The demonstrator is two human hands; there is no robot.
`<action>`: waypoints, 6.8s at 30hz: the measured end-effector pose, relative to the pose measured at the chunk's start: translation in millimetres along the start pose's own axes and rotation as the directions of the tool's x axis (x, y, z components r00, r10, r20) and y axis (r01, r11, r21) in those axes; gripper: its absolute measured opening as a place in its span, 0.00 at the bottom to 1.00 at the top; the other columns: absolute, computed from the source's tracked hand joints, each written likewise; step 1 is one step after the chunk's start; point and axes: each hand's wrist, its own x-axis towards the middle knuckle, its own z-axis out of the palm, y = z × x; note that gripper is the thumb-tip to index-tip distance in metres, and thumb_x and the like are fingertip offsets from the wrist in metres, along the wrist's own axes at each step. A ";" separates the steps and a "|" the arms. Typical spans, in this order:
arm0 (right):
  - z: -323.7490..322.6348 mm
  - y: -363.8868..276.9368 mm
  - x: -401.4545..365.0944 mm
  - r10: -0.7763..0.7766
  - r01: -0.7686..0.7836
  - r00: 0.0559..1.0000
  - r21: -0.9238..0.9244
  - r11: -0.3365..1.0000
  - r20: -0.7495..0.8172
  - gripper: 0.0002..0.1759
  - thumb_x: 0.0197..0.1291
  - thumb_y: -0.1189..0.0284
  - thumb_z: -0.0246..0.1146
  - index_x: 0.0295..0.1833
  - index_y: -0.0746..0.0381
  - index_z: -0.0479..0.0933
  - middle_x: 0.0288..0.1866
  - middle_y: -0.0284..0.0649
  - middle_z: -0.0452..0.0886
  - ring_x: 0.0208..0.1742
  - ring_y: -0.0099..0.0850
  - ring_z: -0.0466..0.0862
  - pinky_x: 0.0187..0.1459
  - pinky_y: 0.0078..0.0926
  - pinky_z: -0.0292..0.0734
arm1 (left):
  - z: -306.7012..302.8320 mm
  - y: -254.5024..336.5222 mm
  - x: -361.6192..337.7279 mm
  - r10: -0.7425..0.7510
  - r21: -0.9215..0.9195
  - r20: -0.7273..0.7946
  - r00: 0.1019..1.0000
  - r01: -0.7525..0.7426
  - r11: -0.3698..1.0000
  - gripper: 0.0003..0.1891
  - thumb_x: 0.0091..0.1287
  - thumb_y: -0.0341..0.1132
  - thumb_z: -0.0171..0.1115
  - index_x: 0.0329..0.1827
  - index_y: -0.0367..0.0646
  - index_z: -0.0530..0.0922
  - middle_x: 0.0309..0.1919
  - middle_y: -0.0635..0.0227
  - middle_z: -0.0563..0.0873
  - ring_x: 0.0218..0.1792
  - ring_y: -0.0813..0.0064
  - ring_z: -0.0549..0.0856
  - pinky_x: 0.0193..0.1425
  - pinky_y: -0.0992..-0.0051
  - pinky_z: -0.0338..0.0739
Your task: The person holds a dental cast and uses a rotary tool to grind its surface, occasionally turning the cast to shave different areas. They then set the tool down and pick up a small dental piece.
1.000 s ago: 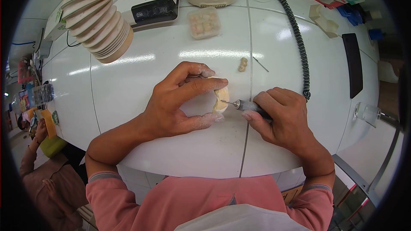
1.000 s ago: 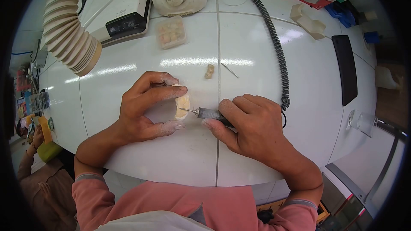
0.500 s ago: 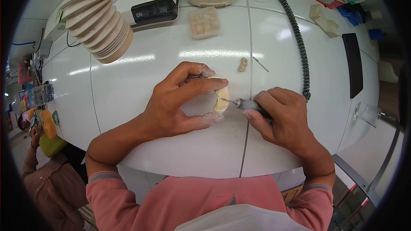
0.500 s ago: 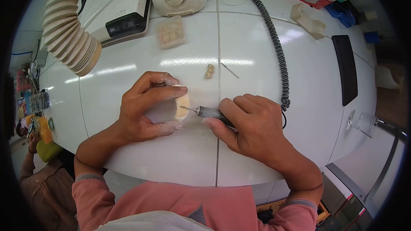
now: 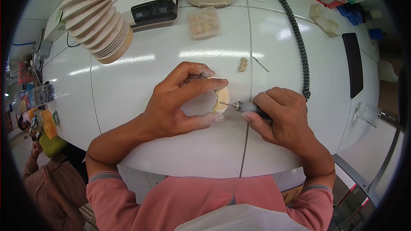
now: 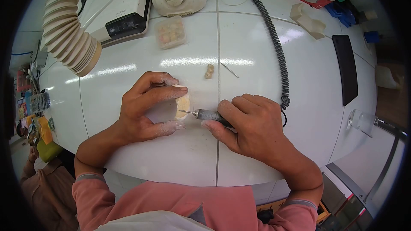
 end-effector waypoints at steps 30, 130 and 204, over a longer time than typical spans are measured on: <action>-0.4 -0.7 0.7 0.005 -0.005 1.000 -0.009 1.000 -0.002 0.17 0.63 0.62 0.83 0.39 0.61 0.83 0.26 0.40 0.75 0.25 0.41 0.77 0.29 0.42 0.70 | 0.4 -0.2 -0.8 -0.010 -0.024 0.003 1.000 0.011 1.000 0.36 0.55 0.37 0.91 0.70 0.39 0.92 0.64 0.55 0.84 0.66 0.56 0.88 0.71 0.61 0.85; 0.0 0.4 2.1 -0.029 0.026 0.999 -0.088 0.996 -0.030 0.20 0.67 0.56 0.83 0.38 0.59 0.84 0.24 0.35 0.75 0.24 0.36 0.78 0.28 0.38 0.72 | 0.4 1.5 2.1 0.019 0.043 -0.010 1.000 -0.018 0.999 0.36 0.56 0.41 0.93 0.68 0.41 0.91 0.66 0.52 0.88 0.68 0.52 0.91 0.72 0.60 0.87; -2.1 0.2 2.5 -0.017 0.015 1.000 -0.075 0.997 -0.013 0.19 0.67 0.56 0.83 0.38 0.59 0.84 0.24 0.34 0.76 0.24 0.36 0.79 0.29 0.38 0.74 | 0.0 0.2 0.1 -0.010 0.019 -0.002 1.000 0.010 1.000 0.36 0.54 0.35 0.88 0.70 0.39 0.91 0.67 0.53 0.85 0.69 0.53 0.88 0.74 0.59 0.84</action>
